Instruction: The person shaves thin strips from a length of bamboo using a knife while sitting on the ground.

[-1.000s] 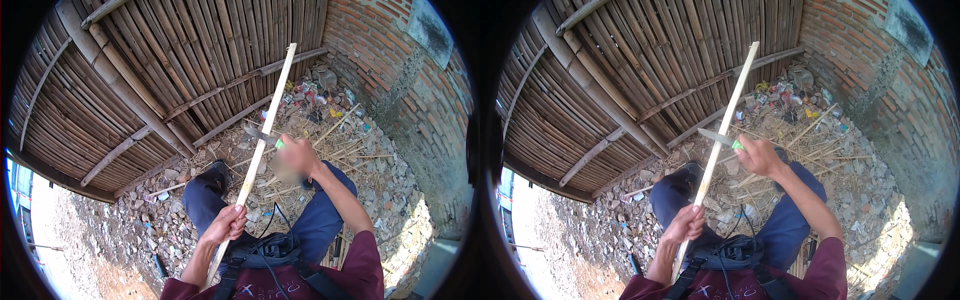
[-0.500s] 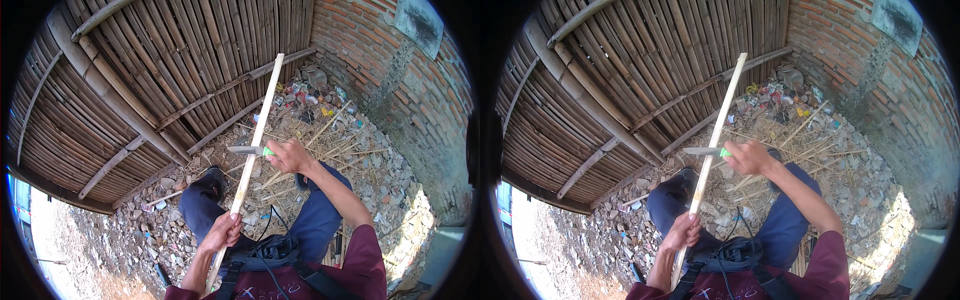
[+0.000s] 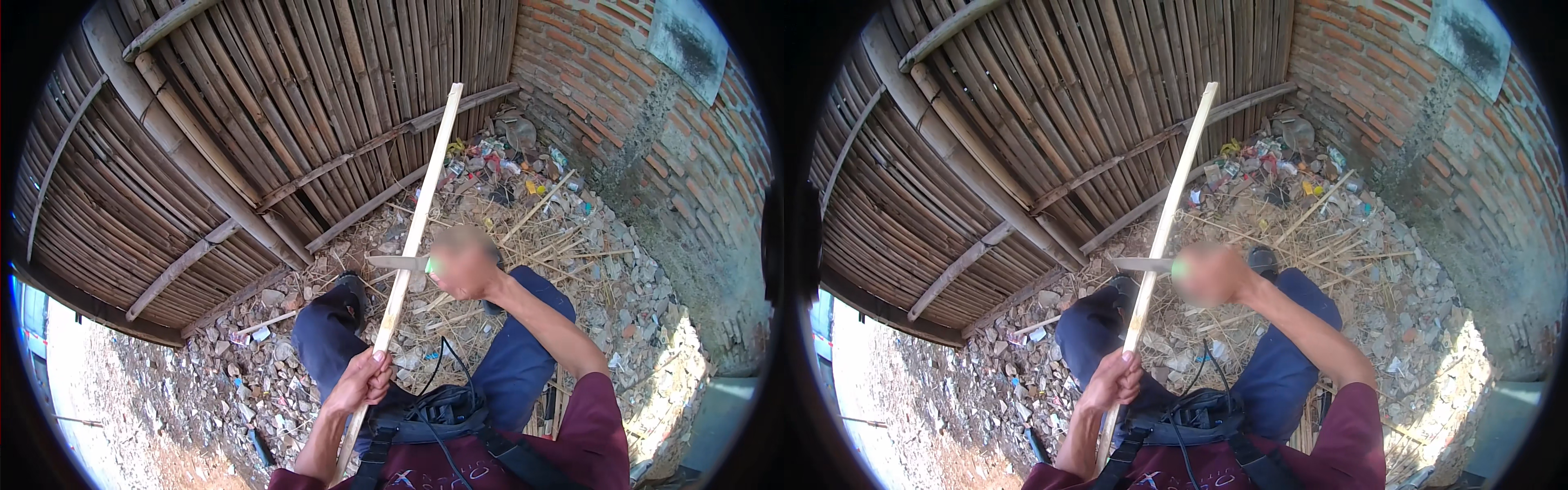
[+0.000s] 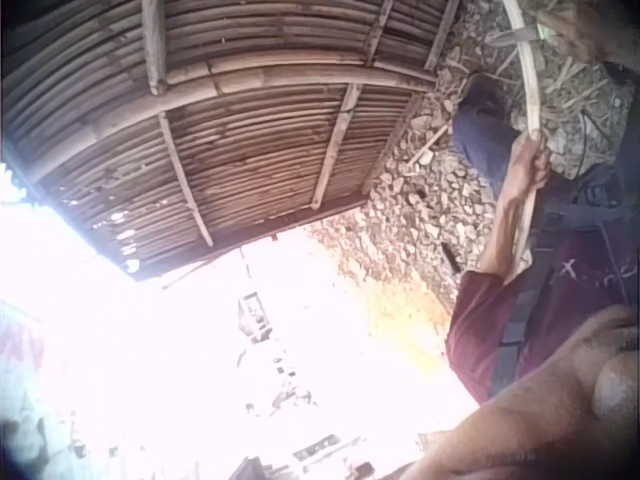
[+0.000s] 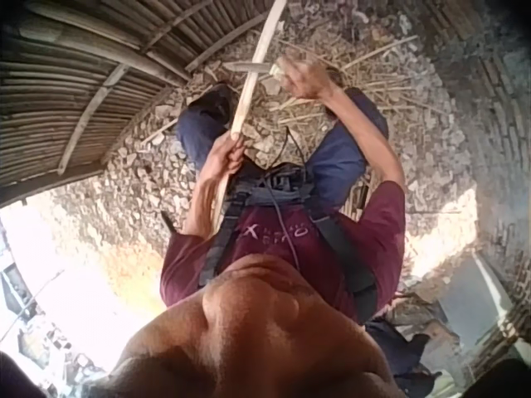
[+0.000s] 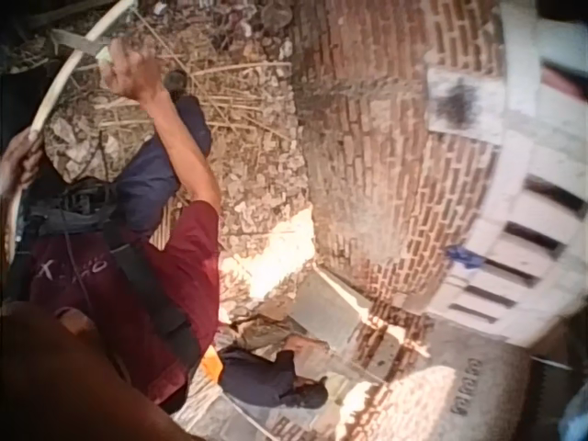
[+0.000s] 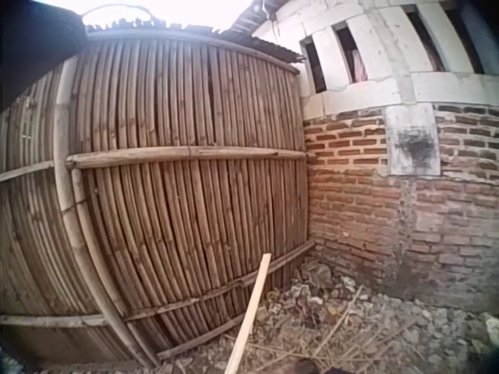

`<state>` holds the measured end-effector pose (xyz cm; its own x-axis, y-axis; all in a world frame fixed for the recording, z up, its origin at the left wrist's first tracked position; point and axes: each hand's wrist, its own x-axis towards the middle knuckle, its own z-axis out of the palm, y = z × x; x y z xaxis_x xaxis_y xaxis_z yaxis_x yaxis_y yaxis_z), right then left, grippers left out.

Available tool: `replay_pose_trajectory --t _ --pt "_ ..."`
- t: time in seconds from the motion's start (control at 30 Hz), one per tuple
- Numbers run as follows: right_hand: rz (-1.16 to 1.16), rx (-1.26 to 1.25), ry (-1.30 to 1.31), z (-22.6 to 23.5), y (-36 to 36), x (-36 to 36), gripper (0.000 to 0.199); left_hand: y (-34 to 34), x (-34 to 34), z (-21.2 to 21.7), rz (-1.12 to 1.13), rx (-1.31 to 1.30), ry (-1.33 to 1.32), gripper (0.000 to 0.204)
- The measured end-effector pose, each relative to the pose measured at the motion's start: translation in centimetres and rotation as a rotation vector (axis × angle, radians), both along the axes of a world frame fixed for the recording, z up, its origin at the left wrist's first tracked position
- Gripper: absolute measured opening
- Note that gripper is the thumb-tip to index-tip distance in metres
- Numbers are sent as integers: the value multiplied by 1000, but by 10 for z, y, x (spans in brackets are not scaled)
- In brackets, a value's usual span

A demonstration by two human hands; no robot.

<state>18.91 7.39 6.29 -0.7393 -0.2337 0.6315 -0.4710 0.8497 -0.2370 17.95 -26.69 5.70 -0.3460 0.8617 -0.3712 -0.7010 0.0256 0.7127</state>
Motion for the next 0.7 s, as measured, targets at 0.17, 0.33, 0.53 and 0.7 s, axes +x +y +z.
replay_pose_trajectory --t 0.17,0.33,0.53,0.7 --pt "-337 -185 -34 9 62 -20 24 -2 10 -4 -59 -19 -5 33" --pt "-421 -349 -14 31 90 -17 25 -16 19 -8 -99 -53 -3 35" --pt "-213 -419 -256 21 35 -2 29 -2 0 -10 11 -152 245 40" --pt "-151 -288 -286 1 20 -5 26 16 4 2 -7 -192 300 38"
